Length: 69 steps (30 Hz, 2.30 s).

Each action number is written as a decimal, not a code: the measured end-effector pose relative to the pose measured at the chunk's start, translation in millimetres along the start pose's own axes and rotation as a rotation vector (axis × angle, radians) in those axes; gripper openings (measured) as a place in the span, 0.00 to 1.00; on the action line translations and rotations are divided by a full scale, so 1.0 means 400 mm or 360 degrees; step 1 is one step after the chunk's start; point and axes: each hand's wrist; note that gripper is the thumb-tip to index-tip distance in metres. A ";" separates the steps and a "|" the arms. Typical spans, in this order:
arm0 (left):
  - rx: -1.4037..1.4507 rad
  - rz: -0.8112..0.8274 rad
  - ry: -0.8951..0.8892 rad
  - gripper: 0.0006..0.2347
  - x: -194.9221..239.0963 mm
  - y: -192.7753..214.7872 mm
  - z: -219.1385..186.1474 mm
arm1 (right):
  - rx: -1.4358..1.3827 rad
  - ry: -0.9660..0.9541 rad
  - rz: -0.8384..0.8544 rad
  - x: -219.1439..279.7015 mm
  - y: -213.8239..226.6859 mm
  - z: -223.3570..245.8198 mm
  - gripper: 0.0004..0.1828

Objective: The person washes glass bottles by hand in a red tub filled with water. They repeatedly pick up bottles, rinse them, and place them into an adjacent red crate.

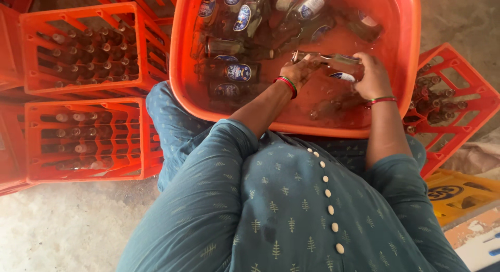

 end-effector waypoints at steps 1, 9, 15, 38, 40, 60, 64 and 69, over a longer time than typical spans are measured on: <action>-0.0007 0.0015 -0.0025 0.14 -0.012 0.005 0.009 | -0.0016 -0.0080 0.0070 -0.001 -0.012 -0.014 0.45; -0.0060 0.0014 -0.0001 0.18 -0.020 0.025 0.009 | 0.0033 -0.0146 0.0180 -0.033 -0.092 -0.045 0.44; -0.0100 0.0013 -0.0033 0.18 0.037 0.004 -0.013 | 0.0110 -0.0263 0.0359 -0.038 -0.121 -0.069 0.38; -0.0177 -0.0043 -0.0054 0.24 -0.027 0.021 0.008 | 0.0123 -0.0280 0.0439 -0.054 -0.187 -0.110 0.40; -0.0178 -0.0067 -0.0039 0.25 -0.024 0.023 0.007 | 0.0078 -0.0254 0.0417 -0.055 -0.188 -0.108 0.42; 0.0376 0.0202 0.0064 0.21 0.015 0.005 -0.075 | -0.0060 0.0038 -0.0141 0.010 0.087 0.049 0.44; 0.0396 0.0229 0.0122 0.23 0.080 -0.030 -0.086 | -0.0103 0.0090 -0.0345 0.068 0.177 0.111 0.43; 0.0496 0.0394 0.0196 0.23 0.149 -0.065 -0.108 | 0.0159 0.0213 -0.0555 0.101 0.258 0.160 0.36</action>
Point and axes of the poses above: each hand's wrist, its own x-axis away from the middle knuckle, its own y-axis out of the back of the hand, z = x × y, and after that the axes turned 13 degrees about x, right-handed
